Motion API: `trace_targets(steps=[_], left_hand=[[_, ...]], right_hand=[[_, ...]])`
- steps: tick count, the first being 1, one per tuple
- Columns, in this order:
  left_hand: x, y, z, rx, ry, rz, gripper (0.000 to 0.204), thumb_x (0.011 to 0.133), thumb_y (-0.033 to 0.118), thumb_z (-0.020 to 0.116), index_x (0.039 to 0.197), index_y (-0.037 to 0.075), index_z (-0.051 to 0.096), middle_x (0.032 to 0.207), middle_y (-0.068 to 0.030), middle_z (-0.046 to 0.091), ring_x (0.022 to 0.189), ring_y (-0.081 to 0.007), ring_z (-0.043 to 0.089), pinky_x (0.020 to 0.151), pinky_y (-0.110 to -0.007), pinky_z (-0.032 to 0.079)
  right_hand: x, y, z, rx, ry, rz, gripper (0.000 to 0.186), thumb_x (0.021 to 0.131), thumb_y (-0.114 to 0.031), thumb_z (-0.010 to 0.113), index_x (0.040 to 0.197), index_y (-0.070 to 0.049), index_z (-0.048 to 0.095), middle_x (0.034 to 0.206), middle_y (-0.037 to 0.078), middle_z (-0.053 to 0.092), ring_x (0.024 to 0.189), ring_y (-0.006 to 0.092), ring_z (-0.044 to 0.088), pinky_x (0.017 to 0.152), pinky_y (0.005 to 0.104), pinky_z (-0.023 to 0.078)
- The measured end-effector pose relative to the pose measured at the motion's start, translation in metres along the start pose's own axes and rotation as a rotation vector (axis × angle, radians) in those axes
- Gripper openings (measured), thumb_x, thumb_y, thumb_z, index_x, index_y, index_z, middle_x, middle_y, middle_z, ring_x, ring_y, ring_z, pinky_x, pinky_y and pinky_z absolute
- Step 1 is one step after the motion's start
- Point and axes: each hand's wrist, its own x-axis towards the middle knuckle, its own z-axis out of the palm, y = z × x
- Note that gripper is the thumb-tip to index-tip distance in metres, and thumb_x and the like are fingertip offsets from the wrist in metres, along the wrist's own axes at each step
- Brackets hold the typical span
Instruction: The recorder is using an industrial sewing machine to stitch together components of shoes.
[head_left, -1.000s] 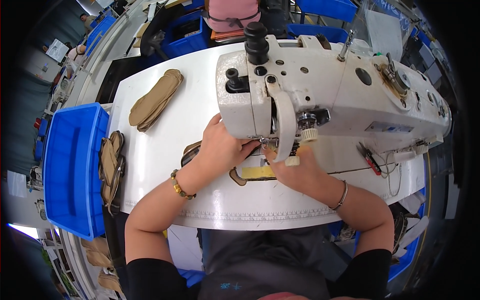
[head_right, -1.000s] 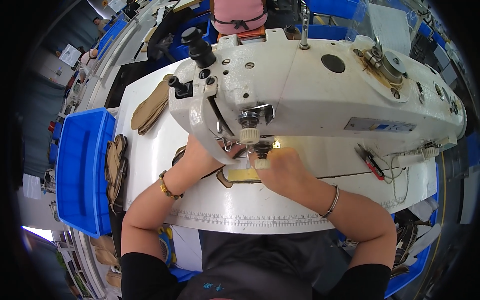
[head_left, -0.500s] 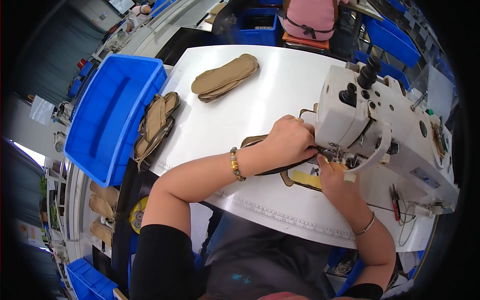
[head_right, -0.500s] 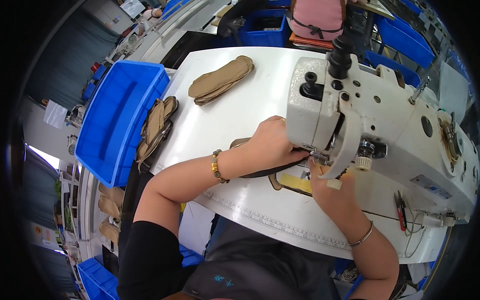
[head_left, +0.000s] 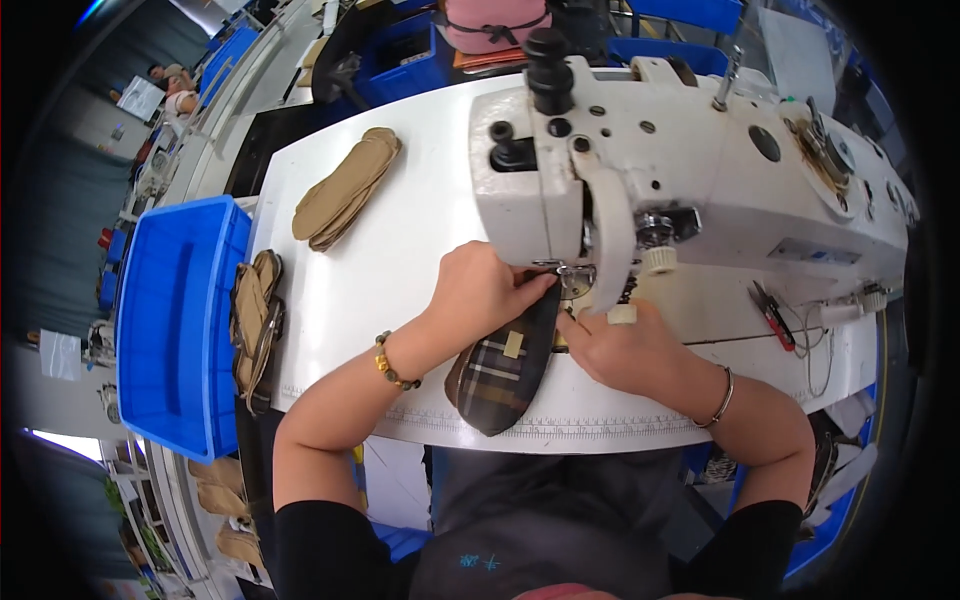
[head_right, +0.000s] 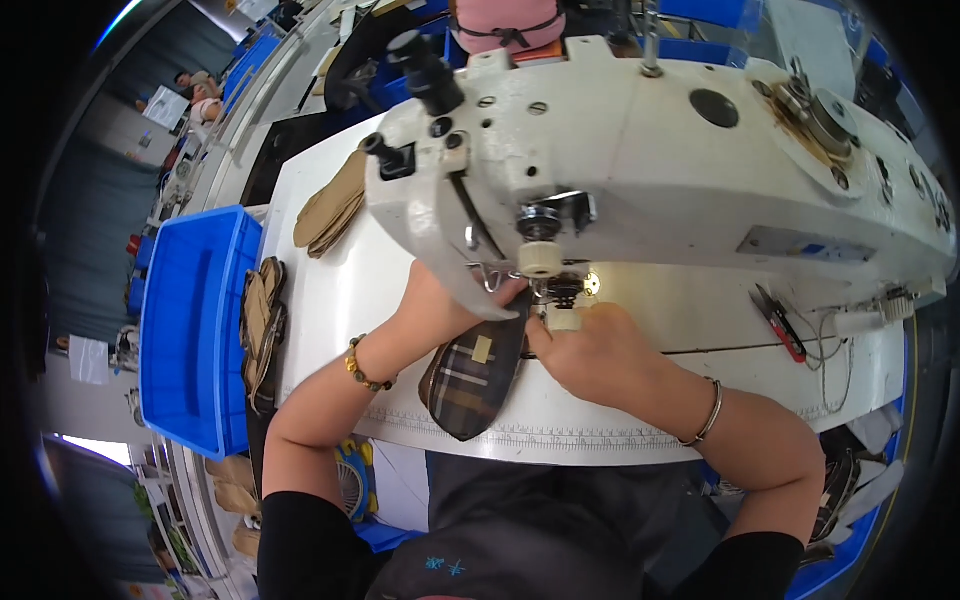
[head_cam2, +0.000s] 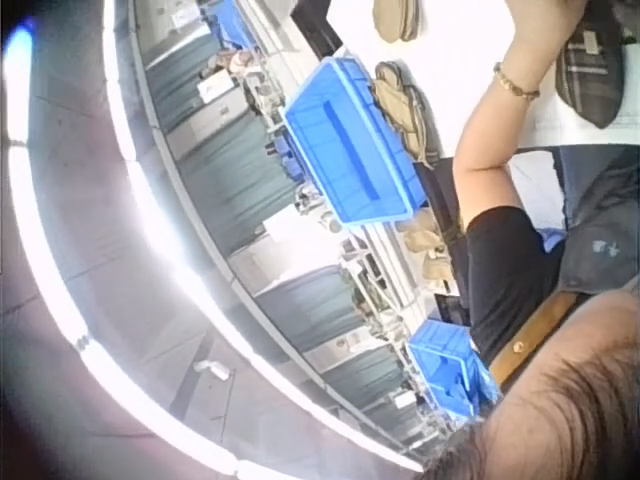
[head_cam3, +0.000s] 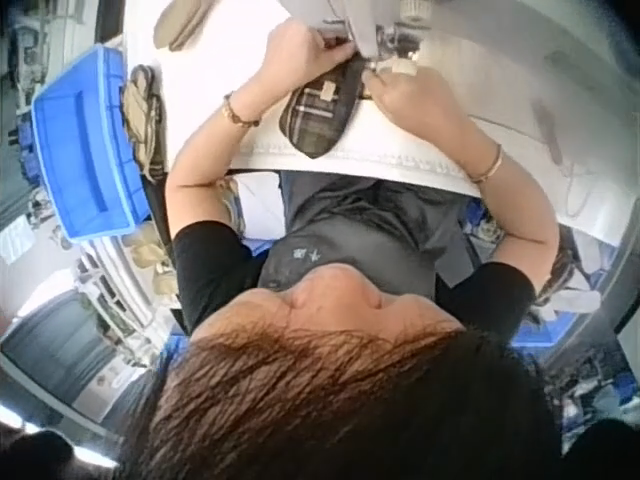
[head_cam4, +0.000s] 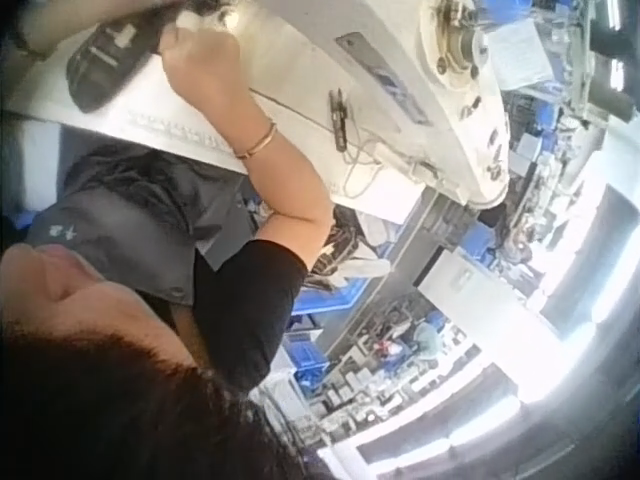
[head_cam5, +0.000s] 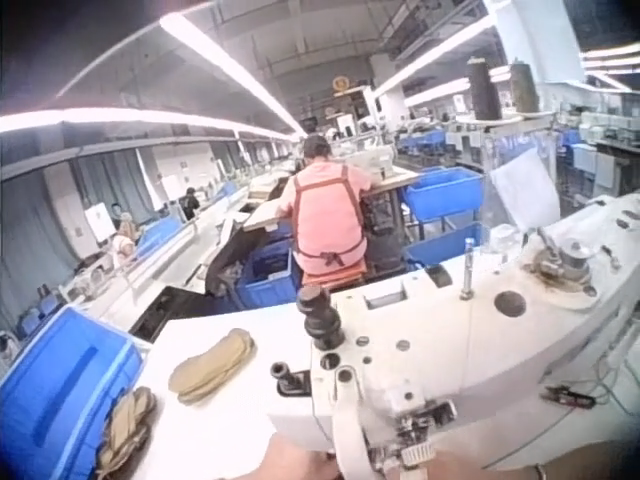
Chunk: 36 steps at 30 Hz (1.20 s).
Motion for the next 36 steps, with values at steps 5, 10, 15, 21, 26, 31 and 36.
trace_targets(steps=[5, 10, 15, 21, 26, 31, 36], left_hand=[[0.000, -0.003, 0.004, -0.102, -0.048, -0.106, 0.023, 0.076, 0.013, 0.078, 0.096, 0.005, 0.073, 0.076, -0.0102, 0.071, 0.067, -0.0262, 0.068, 0.063, -0.036, 0.053], [0.001, -0.009, 0.009, -0.224, -0.071, -0.129, 0.024, 0.080, 0.019, 0.080, 0.092, 0.001, 0.069, 0.078, -0.0050, 0.069, 0.066, -0.0140, 0.061, 0.061, -0.030, 0.050], [-0.006, -0.013, 0.012, -0.174, -0.075, -0.182, 0.033, 0.072, 0.024, 0.090, 0.077, 0.002, 0.066, 0.065, -0.0003, 0.061, 0.059, -0.0084, 0.052, 0.054, -0.027, 0.045], [-0.005, -0.007, 0.011, -0.172, -0.094, -0.214, 0.032, 0.073, 0.021, 0.088, 0.075, 0.002, 0.063, 0.063, 0.0001, 0.056, 0.057, -0.0101, 0.048, 0.053, -0.028, 0.043], [-0.004, -0.001, 0.012, -0.120, -0.112, -0.266, 0.025, 0.075, 0.015, 0.083, 0.088, 0.001, 0.067, 0.073, -0.0033, 0.065, 0.064, -0.0126, 0.055, 0.061, -0.029, 0.048], [-0.010, -0.017, 0.023, -0.155, -0.057, -0.149, 0.029, 0.077, 0.008, 0.078, 0.103, 0.000, 0.070, 0.092, -0.0105, 0.074, 0.082, -0.0195, 0.070, 0.071, -0.032, 0.054], [-0.001, -0.015, 0.006, 0.081, -0.101, 0.317, 0.031, 0.080, 0.018, 0.076, 0.104, -0.001, 0.070, 0.098, -0.0154, 0.074, 0.088, -0.0273, 0.071, 0.078, -0.034, 0.054]], right_hand=[[-0.002, -0.004, 0.002, 0.061, 0.202, -0.115, 0.029, 0.078, -0.011, 0.063, 0.104, 0.001, 0.067, 0.068, 0.002, 0.055, 0.047, 0.0170, 0.057, 0.043, 0.0322, 0.044], [0.001, -0.013, 0.013, 0.084, 0.265, -0.035, 0.013, 0.076, -0.010, 0.063, 0.085, -0.002, 0.062, 0.068, 0.004, 0.058, 0.050, 0.0181, 0.060, 0.043, 0.0317, 0.046], [0.002, -0.019, 0.015, 0.197, 0.174, 0.041, 0.008, 0.075, -0.011, 0.063, 0.076, -0.005, 0.058, 0.066, 0.006, 0.059, 0.054, 0.0208, 0.063, 0.045, 0.0339, 0.049], [0.000, -0.015, 0.011, 0.177, 0.162, 0.018, 0.007, 0.074, -0.010, 0.062, 0.072, -0.004, 0.058, 0.066, 0.007, 0.059, 0.055, 0.0225, 0.064, 0.047, 0.0351, 0.051], [-0.001, -0.010, 0.007, 0.146, 0.115, 0.044, 0.011, 0.074, -0.012, 0.064, 0.073, -0.003, 0.059, 0.064, 0.007, 0.060, 0.056, 0.0246, 0.065, 0.048, 0.0371, 0.051], [-0.001, -0.001, -0.014, 0.224, -0.019, -0.008, 0.028, 0.075, -0.027, 0.073, 0.079, -0.001, 0.064, 0.077, 0.016, 0.064, 0.058, 0.0276, 0.066, 0.050, 0.0389, 0.052], [-0.006, -0.013, -0.013, 0.243, -0.019, -0.223, 0.034, 0.072, -0.033, 0.074, 0.078, 0.001, 0.067, 0.087, 0.033, 0.064, 0.057, 0.0274, 0.066, 0.049, 0.0345, 0.053]])
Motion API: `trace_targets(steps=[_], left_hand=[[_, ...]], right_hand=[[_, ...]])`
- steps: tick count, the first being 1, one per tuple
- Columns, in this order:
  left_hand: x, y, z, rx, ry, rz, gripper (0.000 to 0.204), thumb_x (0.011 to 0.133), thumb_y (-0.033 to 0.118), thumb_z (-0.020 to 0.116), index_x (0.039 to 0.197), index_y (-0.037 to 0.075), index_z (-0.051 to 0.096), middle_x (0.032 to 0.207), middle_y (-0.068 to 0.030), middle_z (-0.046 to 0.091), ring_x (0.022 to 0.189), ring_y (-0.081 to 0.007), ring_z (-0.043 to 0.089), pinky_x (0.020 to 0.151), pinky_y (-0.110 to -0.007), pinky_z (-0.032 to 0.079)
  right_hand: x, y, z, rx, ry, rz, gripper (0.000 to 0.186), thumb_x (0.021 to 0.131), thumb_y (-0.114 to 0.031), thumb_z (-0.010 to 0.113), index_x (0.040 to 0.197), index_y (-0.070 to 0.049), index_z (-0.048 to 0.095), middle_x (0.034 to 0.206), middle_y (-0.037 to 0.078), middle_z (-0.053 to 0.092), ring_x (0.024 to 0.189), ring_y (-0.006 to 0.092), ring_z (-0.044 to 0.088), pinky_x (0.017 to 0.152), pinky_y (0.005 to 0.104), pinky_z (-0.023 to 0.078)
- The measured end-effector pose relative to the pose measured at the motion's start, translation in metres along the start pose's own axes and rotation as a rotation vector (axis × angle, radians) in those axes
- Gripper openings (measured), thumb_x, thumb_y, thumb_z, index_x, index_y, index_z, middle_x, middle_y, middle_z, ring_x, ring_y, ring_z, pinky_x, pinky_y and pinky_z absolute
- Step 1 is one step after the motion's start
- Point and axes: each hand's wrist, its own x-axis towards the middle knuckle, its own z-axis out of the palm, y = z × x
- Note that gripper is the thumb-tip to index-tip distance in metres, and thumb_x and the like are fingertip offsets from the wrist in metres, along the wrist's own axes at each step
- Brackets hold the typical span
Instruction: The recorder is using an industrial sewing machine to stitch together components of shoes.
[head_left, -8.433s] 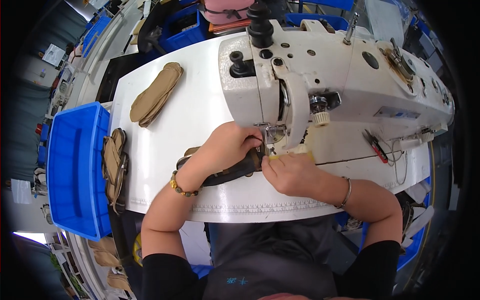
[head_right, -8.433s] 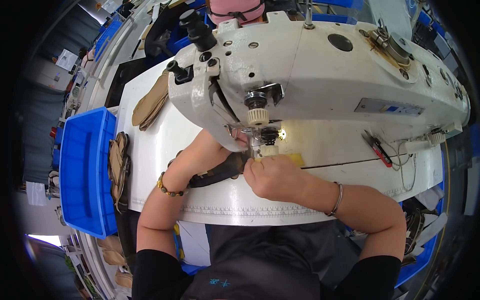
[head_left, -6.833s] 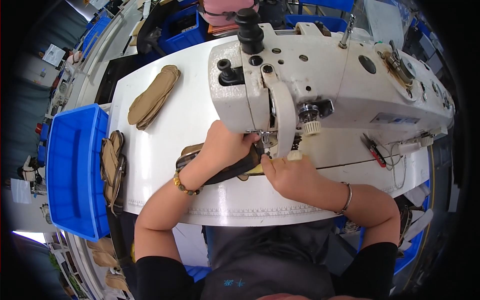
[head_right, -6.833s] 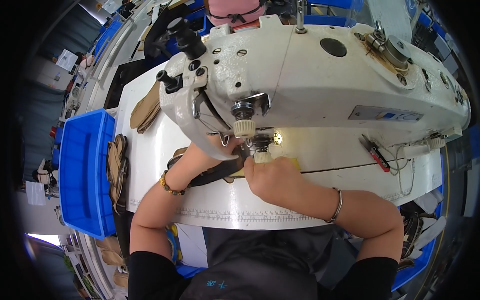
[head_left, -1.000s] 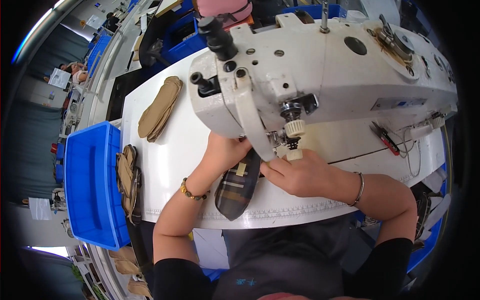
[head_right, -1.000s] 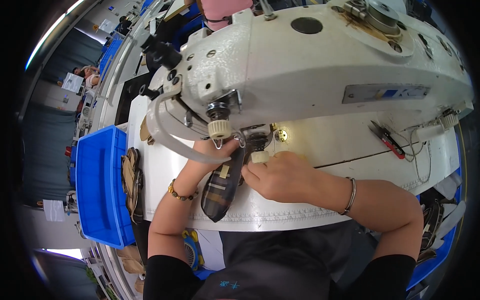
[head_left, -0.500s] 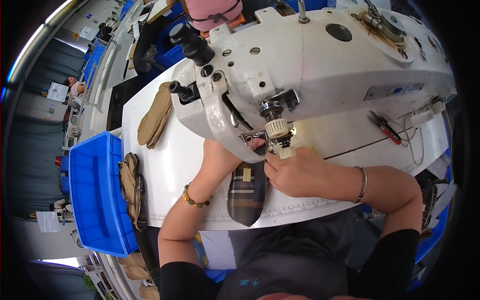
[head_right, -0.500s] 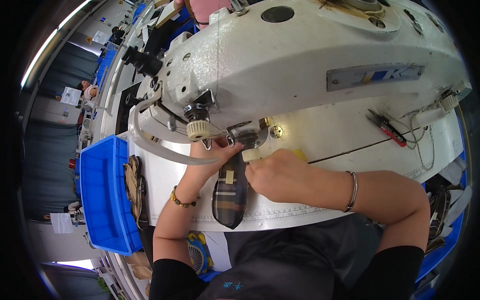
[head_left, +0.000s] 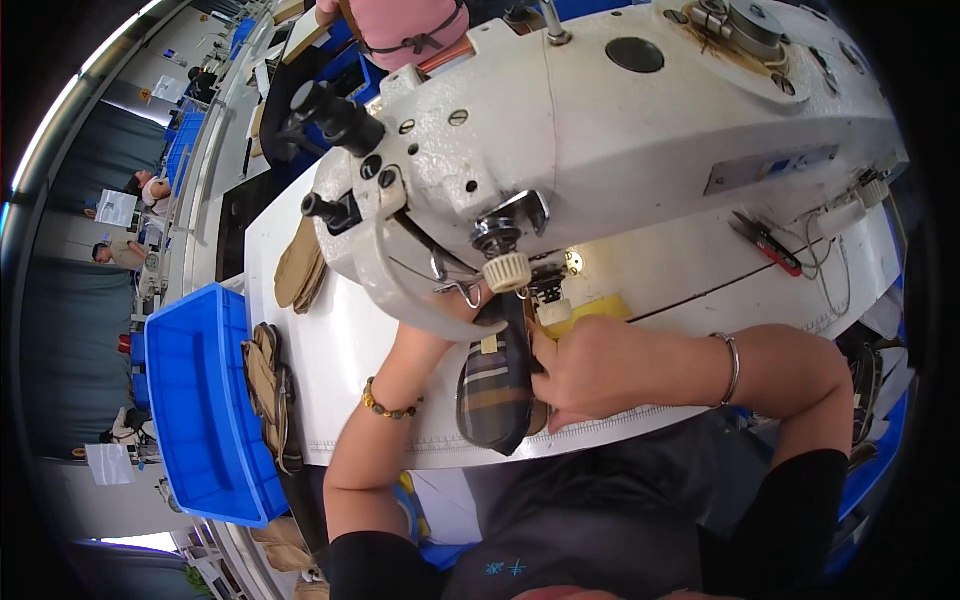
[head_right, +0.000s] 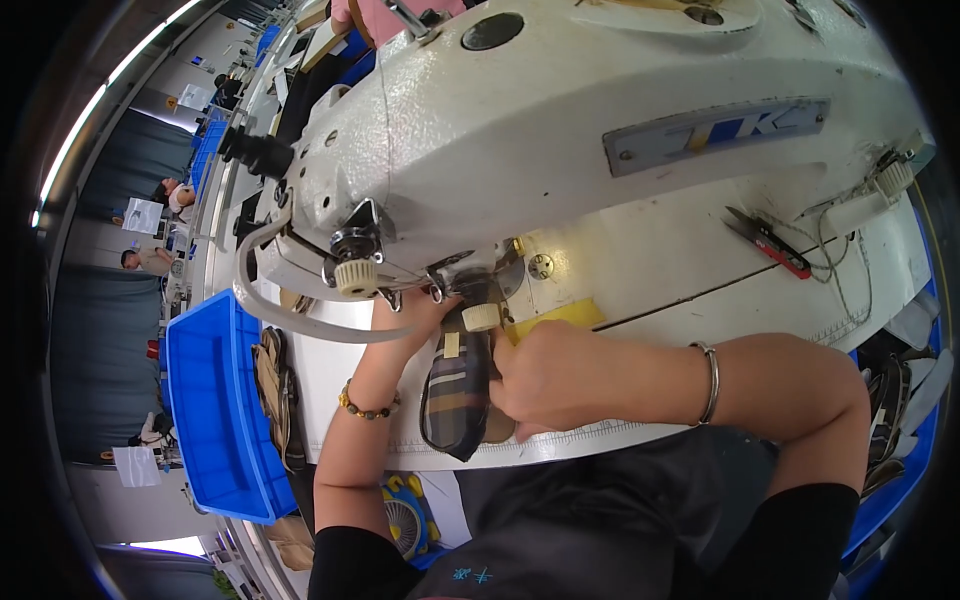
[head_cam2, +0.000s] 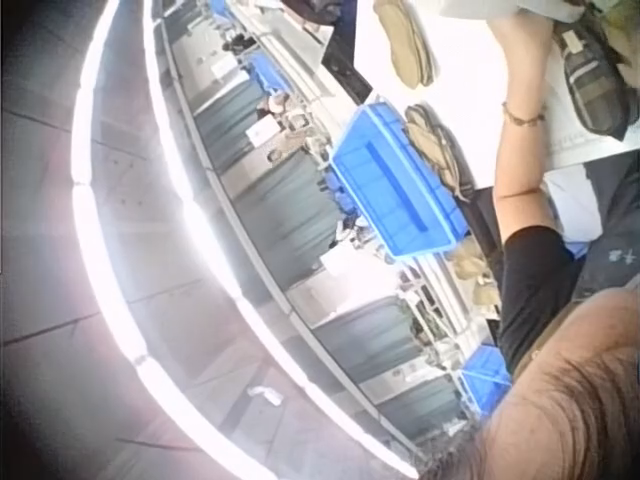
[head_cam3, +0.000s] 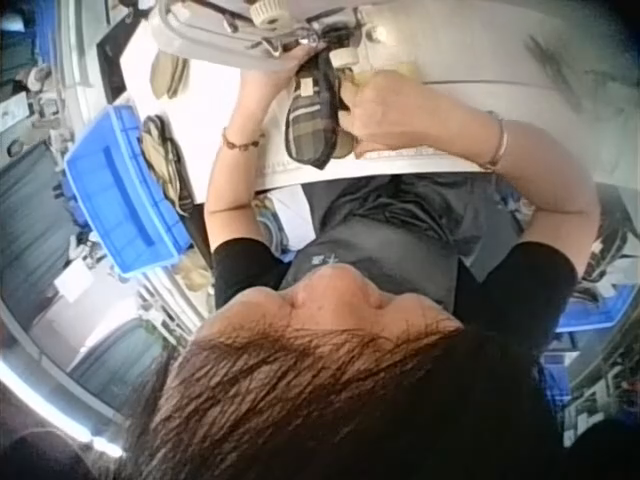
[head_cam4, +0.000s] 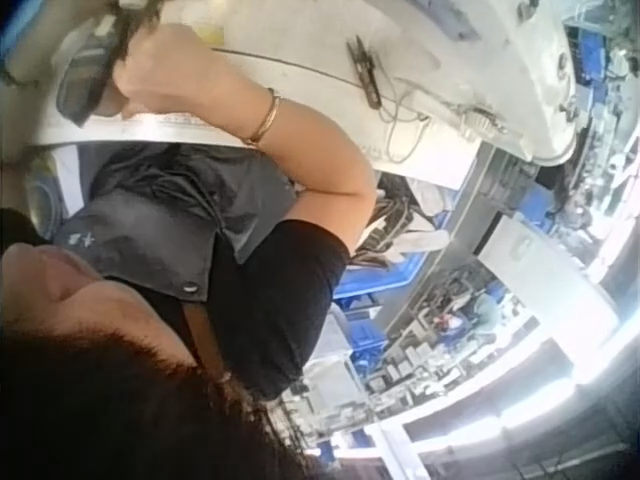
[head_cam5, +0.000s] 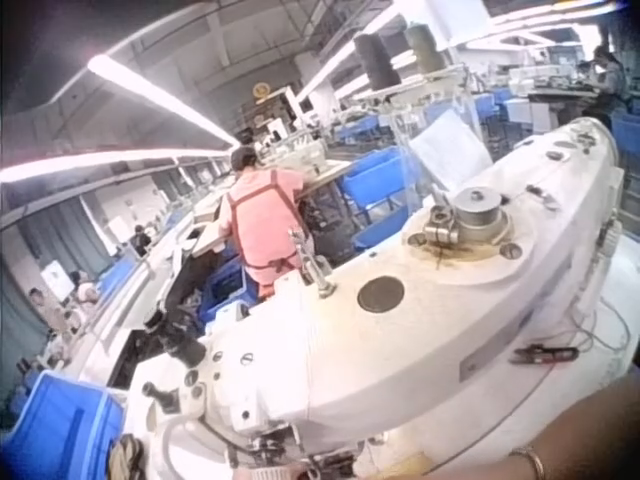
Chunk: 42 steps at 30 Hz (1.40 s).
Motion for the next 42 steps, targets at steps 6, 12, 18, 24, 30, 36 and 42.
trace_targets(steps=[6, 12, 18, 24, 30, 36, 42], left_hand=[[0.015, 0.046, -0.019, 0.164, -0.303, -0.727, 0.024, 0.079, 0.011, 0.073, 0.102, 0.006, 0.072, 0.087, -0.0155, 0.070, 0.079, -0.0281, 0.068, 0.071, -0.037, 0.053], [-0.024, 0.066, -0.016, 0.223, -0.071, 0.000, 0.041, 0.069, 0.002, 0.069, 0.108, 0.014, 0.074, 0.103, -0.0071, 0.061, 0.087, -0.0256, 0.064, 0.066, -0.034, 0.052], [-0.024, 0.067, -0.011, 0.198, -0.070, -0.022, 0.047, 0.066, 0.001, 0.068, 0.110, 0.015, 0.074, 0.106, -0.0078, 0.061, 0.092, -0.0255, 0.063, 0.068, -0.034, 0.052], [-0.015, 0.051, -0.001, 0.191, 0.005, -0.026, 0.039, 0.063, -0.002, 0.070, 0.099, 0.011, 0.075, 0.105, -0.0110, 0.063, 0.092, -0.0307, 0.063, 0.070, -0.035, 0.053], [-0.018, 0.060, -0.024, 0.048, -0.130, -0.128, 0.036, 0.071, 0.005, 0.072, 0.107, 0.007, 0.072, 0.112, -0.0171, 0.066, 0.103, -0.0395, 0.063, 0.083, -0.044, 0.055], [-0.031, 0.087, -0.038, 0.063, -0.258, -0.072, 0.060, 0.067, 0.018, 0.074, 0.122, -0.002, 0.062, 0.121, -0.0162, 0.066, 0.114, -0.0332, 0.064, 0.089, -0.038, 0.056], [-0.039, 0.079, -0.015, 0.162, -0.123, -0.008, 0.054, 0.063, 0.006, 0.071, 0.116, -0.001, 0.066, 0.118, -0.0108, 0.069, 0.091, -0.0231, 0.066, 0.071, -0.031, 0.056]], right_hand=[[0.003, -0.010, 0.023, -0.410, 0.159, -0.033, 0.030, 0.062, -0.024, 0.063, 0.066, 0.005, 0.067, 0.087, 0.040, 0.066, 0.051, 0.0206, 0.062, 0.041, 0.0308, 0.048], [0.003, -0.019, 0.020, -0.373, 0.197, -0.026, 0.031, 0.076, -0.022, 0.065, 0.070, 0.008, 0.070, 0.086, 0.039, 0.066, 0.051, 0.0213, 0.063, 0.042, 0.0308, 0.048], [-0.002, -0.021, 0.022, -0.421, 0.145, 0.018, 0.032, 0.082, -0.024, 0.062, 0.072, 0.006, 0.068, 0.092, 0.036, 0.068, 0.050, 0.0192, 0.061, 0.042, 0.0283, 0.045], [0.004, -0.009, 0.023, -0.428, 0.163, 0.076, 0.025, 0.076, -0.018, 0.065, 0.069, 0.006, 0.067, 0.090, 0.040, 0.066, 0.044, 0.0177, 0.057, 0.039, 0.0292, 0.044], [0.002, -0.002, 0.024, -0.305, 0.159, 0.098, 0.023, 0.068, -0.016, 0.064, 0.072, 0.006, 0.068, 0.094, 0.042, 0.065, 0.045, 0.0180, 0.059, 0.040, 0.0309, 0.046], [0.002, -0.009, 0.025, -0.354, 0.167, 0.116, 0.026, 0.069, -0.015, 0.064, 0.078, 0.009, 0.069, 0.094, 0.041, 0.065, 0.047, 0.0215, 0.062, 0.041, 0.0310, 0.048], [-0.002, -0.030, 0.014, -0.481, 0.073, 0.038, 0.019, 0.073, -0.018, 0.061, 0.075, 0.001, 0.067, 0.088, 0.029, 0.071, 0.048, 0.0137, 0.058, 0.040, 0.0254, 0.040]])
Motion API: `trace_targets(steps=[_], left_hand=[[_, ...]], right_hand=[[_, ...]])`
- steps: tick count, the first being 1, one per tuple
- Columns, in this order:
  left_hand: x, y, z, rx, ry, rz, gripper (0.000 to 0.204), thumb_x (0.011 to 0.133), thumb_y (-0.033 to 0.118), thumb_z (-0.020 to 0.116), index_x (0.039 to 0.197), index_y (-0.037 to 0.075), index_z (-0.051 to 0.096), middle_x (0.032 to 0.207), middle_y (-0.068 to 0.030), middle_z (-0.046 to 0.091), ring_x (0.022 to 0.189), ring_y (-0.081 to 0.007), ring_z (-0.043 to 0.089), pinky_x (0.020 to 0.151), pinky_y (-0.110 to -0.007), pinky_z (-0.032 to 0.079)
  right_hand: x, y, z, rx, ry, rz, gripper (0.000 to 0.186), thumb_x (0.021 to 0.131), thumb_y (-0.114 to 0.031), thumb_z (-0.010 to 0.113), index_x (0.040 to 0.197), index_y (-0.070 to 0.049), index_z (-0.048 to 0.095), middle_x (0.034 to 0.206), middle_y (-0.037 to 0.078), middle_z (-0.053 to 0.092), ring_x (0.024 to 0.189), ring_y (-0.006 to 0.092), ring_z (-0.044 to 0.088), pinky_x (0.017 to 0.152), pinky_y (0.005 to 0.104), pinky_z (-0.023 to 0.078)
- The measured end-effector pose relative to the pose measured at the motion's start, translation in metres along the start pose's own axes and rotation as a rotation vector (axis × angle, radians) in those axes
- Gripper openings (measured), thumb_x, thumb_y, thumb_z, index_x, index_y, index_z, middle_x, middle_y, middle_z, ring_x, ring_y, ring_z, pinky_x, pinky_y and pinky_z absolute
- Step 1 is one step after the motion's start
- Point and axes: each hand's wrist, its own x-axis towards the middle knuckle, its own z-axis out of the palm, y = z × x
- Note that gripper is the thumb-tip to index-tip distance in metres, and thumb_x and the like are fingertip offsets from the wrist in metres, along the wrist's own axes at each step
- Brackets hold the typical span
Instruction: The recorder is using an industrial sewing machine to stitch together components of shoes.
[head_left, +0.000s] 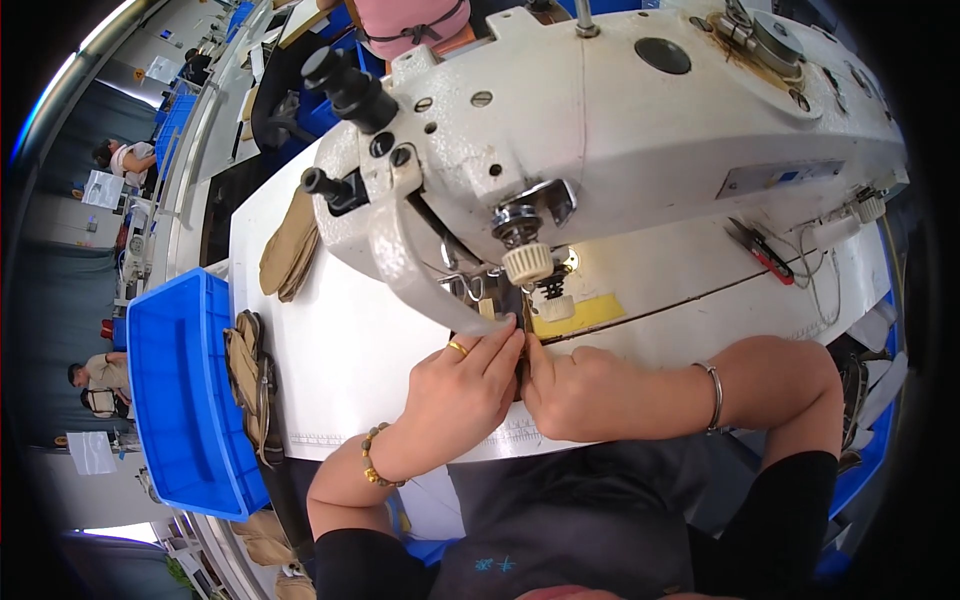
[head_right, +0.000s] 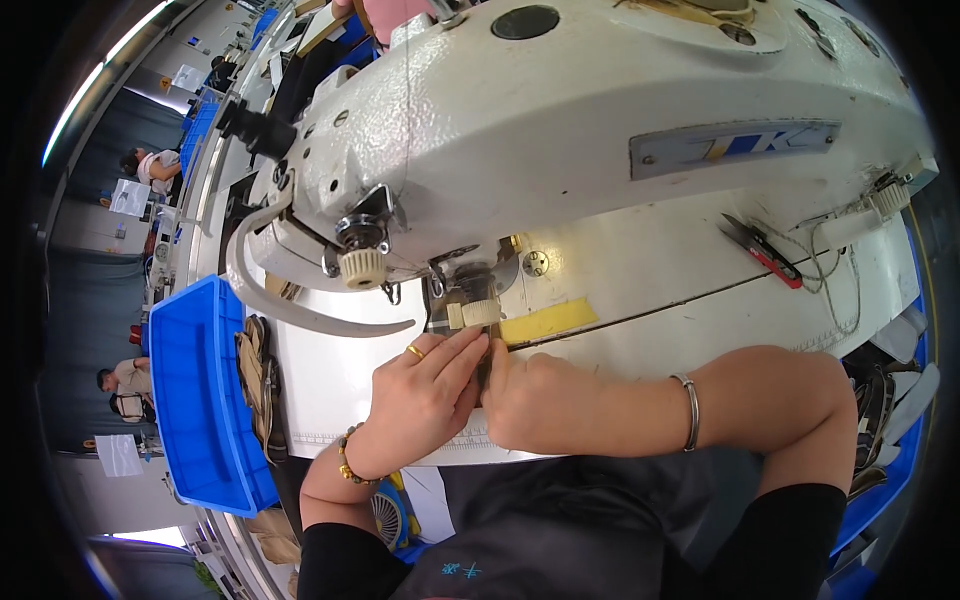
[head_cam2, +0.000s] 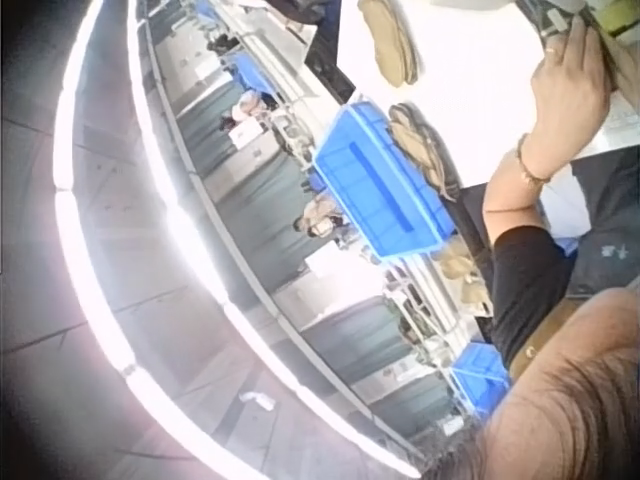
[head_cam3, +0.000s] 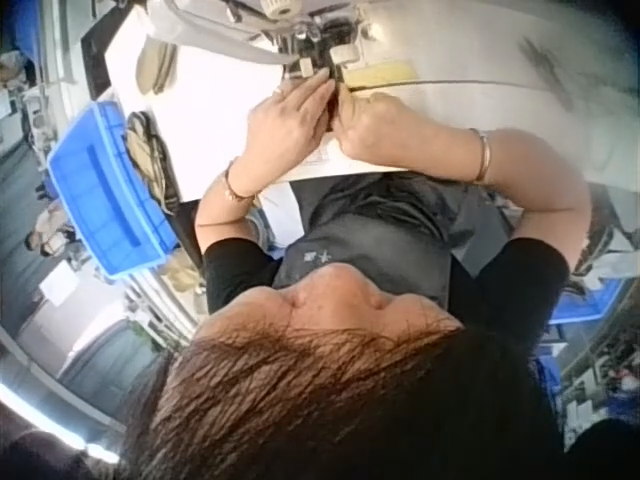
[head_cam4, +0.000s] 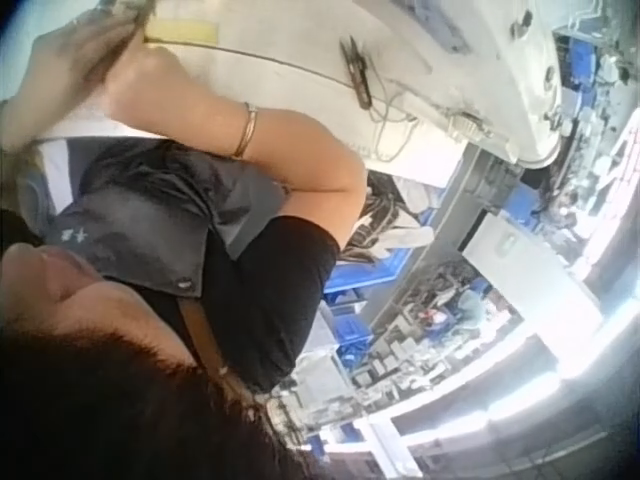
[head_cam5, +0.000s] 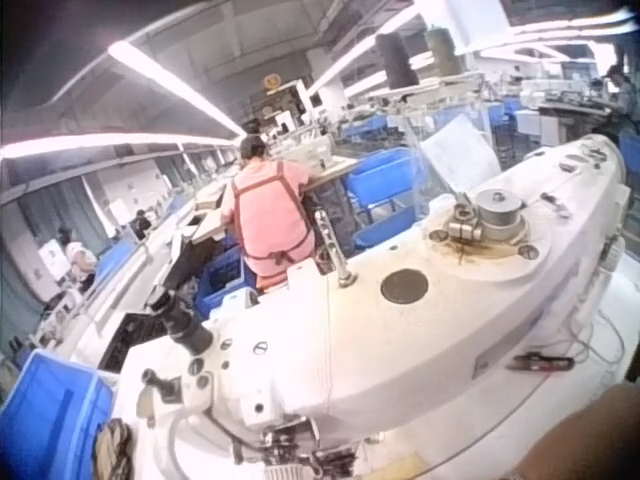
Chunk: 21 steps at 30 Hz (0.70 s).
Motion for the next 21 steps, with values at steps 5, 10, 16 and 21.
trace_targets(steps=[5, 10, 16, 21], left_hand=[[0.002, 0.001, 0.007, 0.051, 0.038, 0.053, 0.052, 0.060, 0.007, 0.071, 0.112, -0.001, 0.068, 0.115, -0.0100, 0.070, 0.088, -0.0209, 0.064, 0.069, -0.029, 0.055], [0.004, 0.005, 0.009, 0.074, 0.072, 0.069, 0.046, 0.064, 0.009, 0.069, 0.109, -0.001, 0.069, 0.115, -0.0100, 0.070, 0.091, -0.0203, 0.063, 0.071, -0.028, 0.054], [0.008, 0.010, 0.010, 0.133, 0.063, 0.099, 0.040, 0.068, 0.010, 0.066, 0.106, 0.001, 0.070, 0.113, -0.0100, 0.070, 0.089, -0.0205, 0.062, 0.071, -0.028, 0.054], [0.012, 0.001, 0.019, 0.098, 0.102, 0.037, 0.035, 0.068, 0.011, 0.067, 0.102, 0.001, 0.071, 0.105, -0.0078, 0.070, 0.090, -0.0219, 0.063, 0.069, -0.029, 0.054]], right_hand=[[0.001, -0.004, 0.001, 0.037, 0.035, -0.038, 0.017, 0.071, -0.018, 0.061, 0.073, -0.002, 0.066, 0.081, 0.023, 0.071, 0.048, 0.0127, 0.055, 0.041, 0.0247, 0.036], [0.003, -0.002, 0.003, -0.006, 0.123, -0.051, 0.014, 0.069, -0.018, 0.061, 0.068, -0.005, 0.064, 0.070, 0.015, 0.067, 0.047, 0.0126, 0.051, 0.042, 0.0260, 0.033], [0.002, 0.001, 0.002, 0.060, 0.163, -0.105, 0.012, 0.067, -0.017, 0.061, 0.065, -0.006, 0.062, 0.055, 0.004, 0.052, 0.046, 0.0126, 0.048, 0.042, 0.0271, 0.032], [0.005, 0.004, 0.015, 0.155, 0.201, -0.053, 0.018, 0.063, -0.018, 0.060, 0.065, 0.000, 0.063, 0.063, 0.017, 0.061, 0.050, 0.0191, 0.056, 0.042, 0.0298, 0.042]])
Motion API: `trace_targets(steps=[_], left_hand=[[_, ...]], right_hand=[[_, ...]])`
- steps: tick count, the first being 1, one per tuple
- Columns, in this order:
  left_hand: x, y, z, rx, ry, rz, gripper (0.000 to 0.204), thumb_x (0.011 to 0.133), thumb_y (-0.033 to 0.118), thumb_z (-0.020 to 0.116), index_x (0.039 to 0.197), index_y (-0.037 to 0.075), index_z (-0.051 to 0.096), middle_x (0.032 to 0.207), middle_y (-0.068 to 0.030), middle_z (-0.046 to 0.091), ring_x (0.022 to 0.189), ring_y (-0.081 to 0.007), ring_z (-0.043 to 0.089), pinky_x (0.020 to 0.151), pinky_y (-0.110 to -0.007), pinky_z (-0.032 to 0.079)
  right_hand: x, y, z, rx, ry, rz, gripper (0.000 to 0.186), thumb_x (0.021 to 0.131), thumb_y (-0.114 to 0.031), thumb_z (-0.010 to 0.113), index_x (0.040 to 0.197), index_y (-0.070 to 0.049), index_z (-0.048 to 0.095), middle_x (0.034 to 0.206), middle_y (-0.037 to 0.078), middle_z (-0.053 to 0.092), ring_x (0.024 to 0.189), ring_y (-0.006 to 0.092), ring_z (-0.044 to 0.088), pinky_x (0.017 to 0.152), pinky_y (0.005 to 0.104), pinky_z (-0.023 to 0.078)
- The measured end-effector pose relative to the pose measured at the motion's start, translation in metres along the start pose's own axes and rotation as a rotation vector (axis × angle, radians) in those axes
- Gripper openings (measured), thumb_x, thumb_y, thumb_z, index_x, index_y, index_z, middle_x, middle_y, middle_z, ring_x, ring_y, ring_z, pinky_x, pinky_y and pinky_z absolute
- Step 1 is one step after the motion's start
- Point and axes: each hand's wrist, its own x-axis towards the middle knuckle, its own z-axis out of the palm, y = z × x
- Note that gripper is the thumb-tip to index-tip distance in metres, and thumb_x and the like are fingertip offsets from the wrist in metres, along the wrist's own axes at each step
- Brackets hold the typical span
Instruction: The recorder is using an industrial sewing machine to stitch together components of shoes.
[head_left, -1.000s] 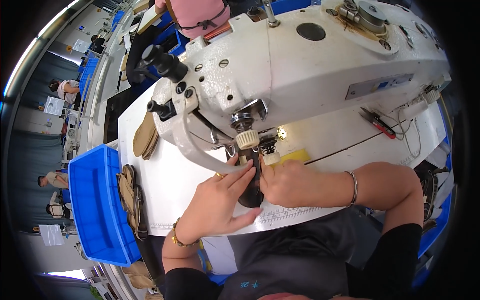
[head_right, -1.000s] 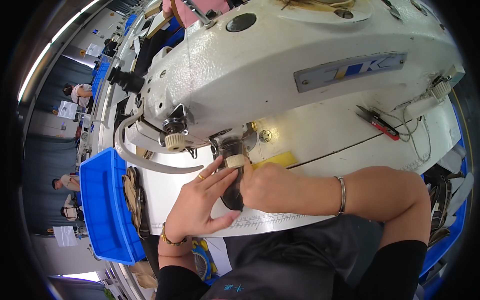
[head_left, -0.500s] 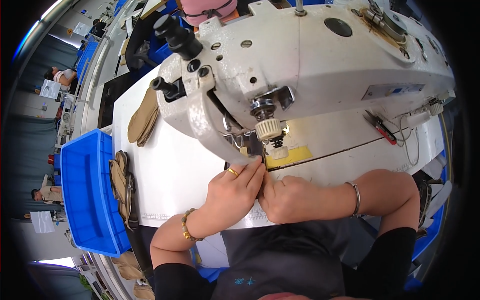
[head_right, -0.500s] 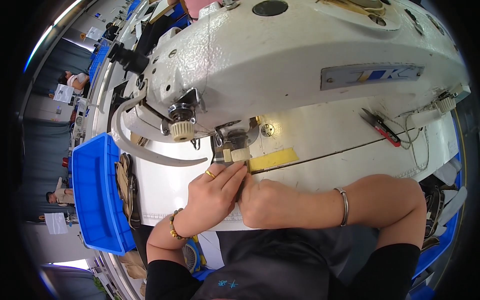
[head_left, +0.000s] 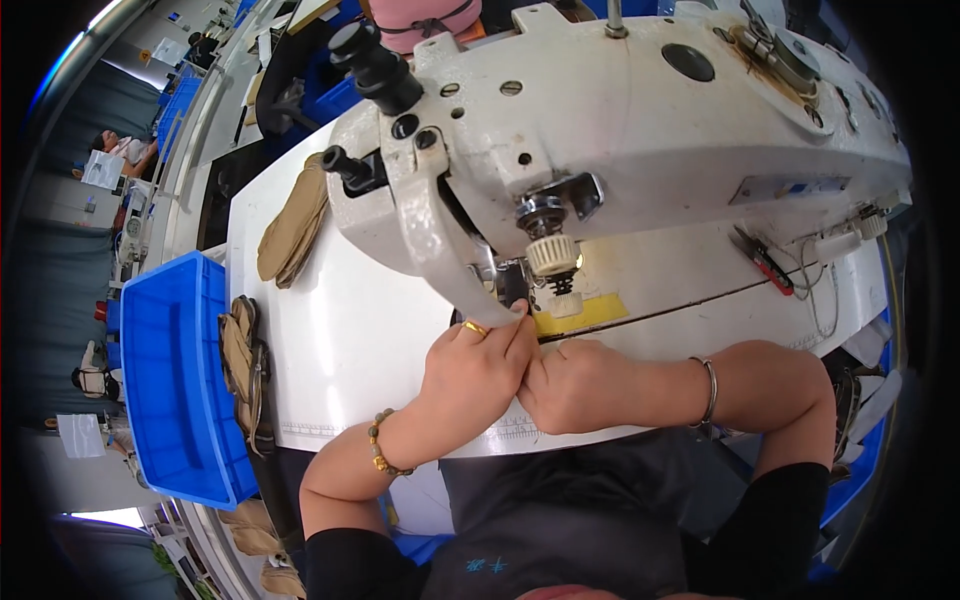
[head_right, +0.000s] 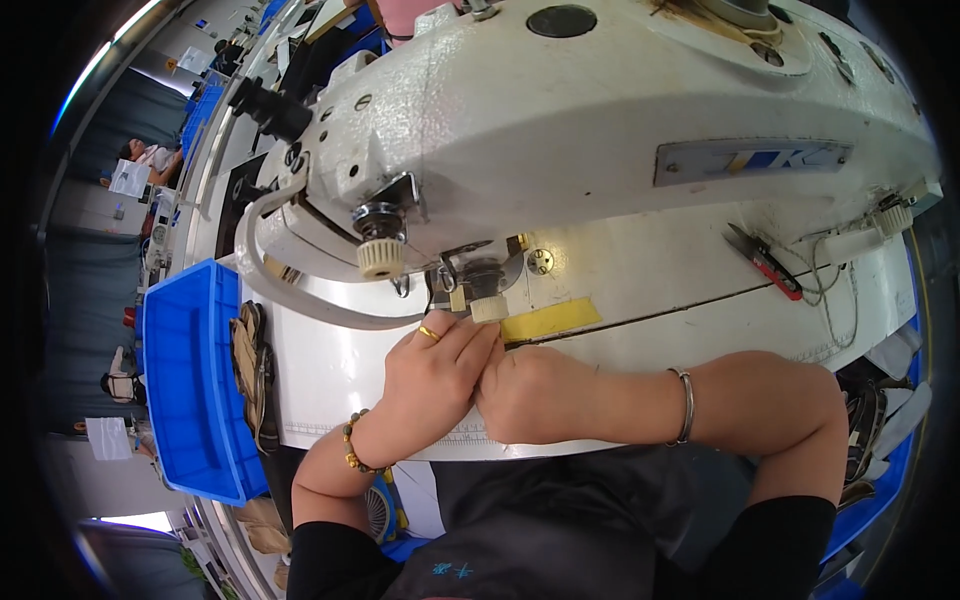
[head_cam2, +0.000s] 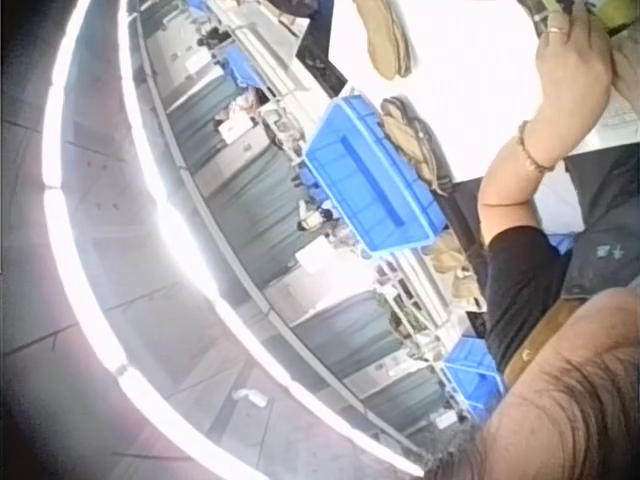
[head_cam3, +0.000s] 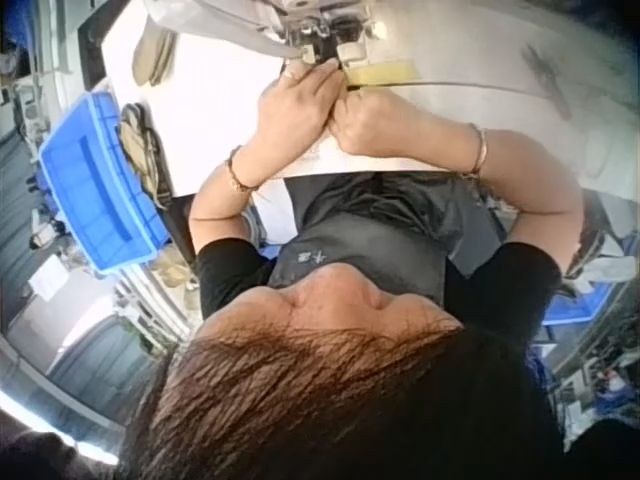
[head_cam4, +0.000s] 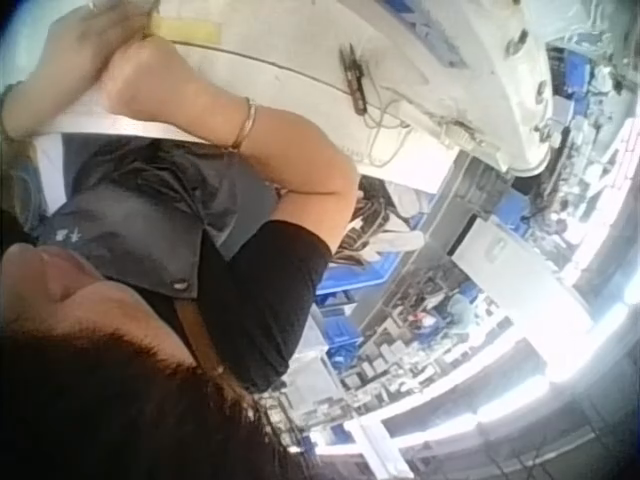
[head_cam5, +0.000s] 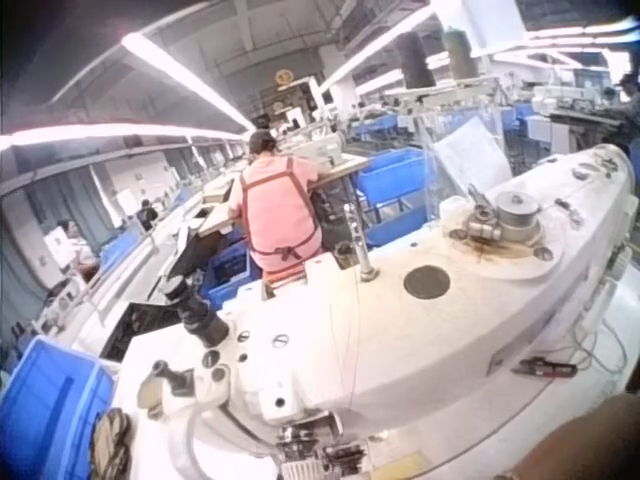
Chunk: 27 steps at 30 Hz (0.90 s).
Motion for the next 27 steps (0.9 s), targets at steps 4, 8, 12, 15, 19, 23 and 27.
trace_targets(steps=[4, 8, 12, 15, 19, 23, 27], left_hand=[[0.007, -0.011, 0.010, -0.019, -0.016, -0.050, 0.032, 0.068, 0.011, 0.068, 0.098, 0.002, 0.070, 0.101, -0.0067, 0.070, 0.090, -0.0224, 0.064, 0.069, -0.031, 0.053], [0.013, -0.021, 0.015, -0.020, 0.105, -0.067, 0.030, 0.067, 0.008, 0.069, 0.097, 0.004, 0.070, 0.100, -0.0067, 0.070, 0.090, -0.0232, 0.063, 0.072, -0.035, 0.052], [0.013, -0.019, 0.007, -0.045, 0.075, -0.122, 0.038, 0.064, 0.008, 0.072, 0.101, 0.008, 0.068, 0.104, -0.0048, 0.067, 0.092, -0.0234, 0.062, 0.083, -0.038, 0.048], [0.008, -0.013, -0.006, 0.020, 0.133, -0.190, 0.042, 0.062, 0.006, 0.074, 0.103, 0.011, 0.067, 0.106, -0.0019, 0.066, 0.096, -0.0219, 0.062, 0.092, -0.041, 0.044], [0.004, -0.015, -0.014, 0.091, 0.247, -0.190, 0.040, 0.064, 0.003, 0.075, 0.102, 0.013, 0.067, 0.105, 0.0004, 0.066, 0.100, -0.0211, 0.063, 0.096, -0.044, 0.042], [0.004, -0.021, -0.003, 0.106, 0.359, -0.113, 0.028, 0.071, 0.010, 0.073, 0.099, 0.014, 0.068, 0.098, 0.0026, 0.067, 0.098, -0.0175, 0.064, 0.102, -0.045, 0.040], [0.001, -0.022, 0.003, 0.072, 0.425, 0.069, 0.033, 0.068, 0.003, 0.077, 0.099, 0.013, 0.068, 0.099, 0.0015, 0.070, 0.094, -0.0182, 0.065, 0.100, -0.046, 0.040]], right_hand=[[0.000, 0.011, 0.005, -0.070, -0.037, 0.028, 0.017, 0.065, -0.017, 0.061, 0.067, 0.000, 0.063, 0.062, 0.015, 0.059, 0.049, 0.0186, 0.055, 0.042, 0.0304, 0.042], [0.003, 0.020, 0.013, -0.027, -0.053, 0.097, 0.013, 0.068, -0.016, 0.061, 0.067, -0.003, 0.061, 0.060, 0.009, 0.055, 0.048, 0.0174, 0.054, 0.042, 0.0320, 0.043], [0.001, 0.023, 0.009, 0.022, -0.079, 0.144, 0.012, 0.074, -0.015, 0.062, 0.067, -0.005, 0.059, 0.061, 0.006, 0.056, 0.048, 0.0171, 0.056, 0.041, 0.0331, 0.043], [-0.001, 0.028, 0.007, 0.094, -0.066, 0.174, 0.015, 0.080, -0.018, 0.063, 0.069, -0.007, 0.060, 0.060, 0.006, 0.056, 0.048, 0.0195, 0.058, 0.041, 0.0347, 0.044], [0.004, 0.039, -0.001, 0.044, -0.041, 0.240, 0.017, 0.083, -0.020, 0.065, 0.072, -0.008, 0.060, 0.058, 0.005, 0.056, 0.049, 0.0222, 0.061, 0.043, 0.0362, 0.046], [0.011, 0.046, 0.000, 0.080, 0.122, 0.402, 0.011, 0.083, -0.018, 0.068, 0.077, -0.010, 0.064, 0.059, 0.005, 0.059, 0.051, 0.0228, 0.062, 0.046, 0.0359, 0.049], [0.011, 0.048, 0.007, 0.107, 0.148, 0.422, 0.006, 0.082, -0.015, 0.067, 0.081, -0.009, 0.066, 0.063, 0.006, 0.063, 0.053, 0.0236, 0.064, 0.047, 0.0356, 0.050]])
